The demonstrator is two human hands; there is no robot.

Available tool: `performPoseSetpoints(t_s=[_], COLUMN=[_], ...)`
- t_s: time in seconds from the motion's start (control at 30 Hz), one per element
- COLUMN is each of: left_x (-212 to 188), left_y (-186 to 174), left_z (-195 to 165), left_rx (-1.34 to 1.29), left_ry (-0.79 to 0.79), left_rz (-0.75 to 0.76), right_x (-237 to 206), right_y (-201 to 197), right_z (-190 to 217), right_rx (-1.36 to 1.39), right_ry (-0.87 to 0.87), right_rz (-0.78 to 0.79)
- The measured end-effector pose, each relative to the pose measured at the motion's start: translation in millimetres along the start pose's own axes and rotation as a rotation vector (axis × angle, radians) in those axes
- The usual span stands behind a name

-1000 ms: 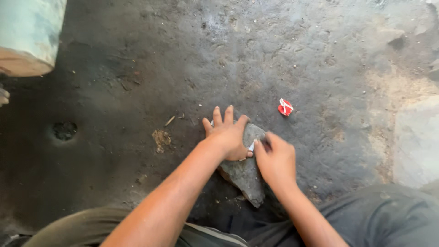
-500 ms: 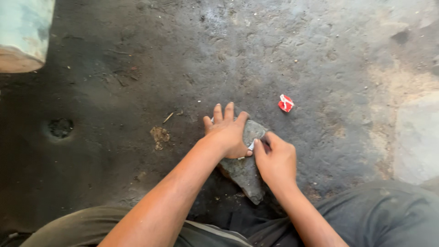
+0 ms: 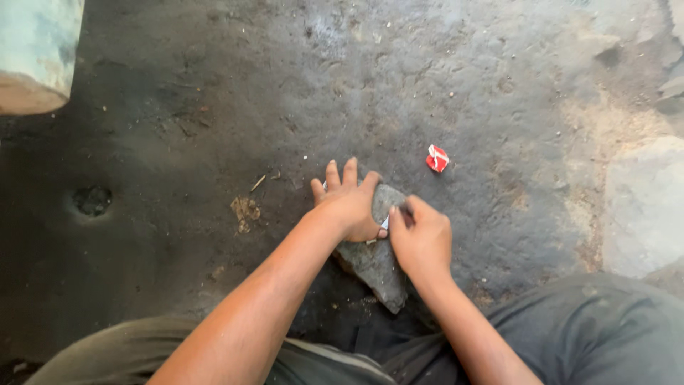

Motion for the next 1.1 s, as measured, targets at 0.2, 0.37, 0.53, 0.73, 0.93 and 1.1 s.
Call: performPoseSetpoints(t_s=[0.2, 0.37, 0.53, 0.73, 0.93, 1.1], left_x=[-0.6, -1.9, -3.0, -4.4, -11.3, -13.3], left_y=[1.9, -2.5, -4.0, -11.1, -20.1, -29.6], left_z=[0.7, -0.5, -1.5, -6.8, -15.8, -17.7], left_rx=[-0.012, 0.005, 0.016, 0.036, 0.057, 0.060], left_ry=[0.012, 0.020, 0.015, 0.092, 0.193, 0.189], left_rz=[0.019, -0.016, -0.001, -0.021, -0.069, -0.091], right_x=[1.8, -4.6, 13.9, 29.7, 19.4, 16.7], right_y=[3.0, -2.4, -30.0, -33.5, -14.5, -9.1], right_z=[-4.6, -3.8, -18.4, -26.0, -42.4, -44.7], right_rx=[0.041, -0.027, 0.315, 0.536, 0.529, 0.618], right_ry=[0.027, -0.019, 0.112, 0.202, 0.372, 0.341], right_rz=[0.011, 0.019, -0.022, 0.091, 0.273, 0.329])
Point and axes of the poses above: each hand's wrist, its own x-axis towards the middle knuckle, its own y-axis out of the palm, z = x × y, the point moved 9 cm from there along x, towards the middle knuckle, and after that the axes turned 7 degrees about x, right-handed, at the moved point
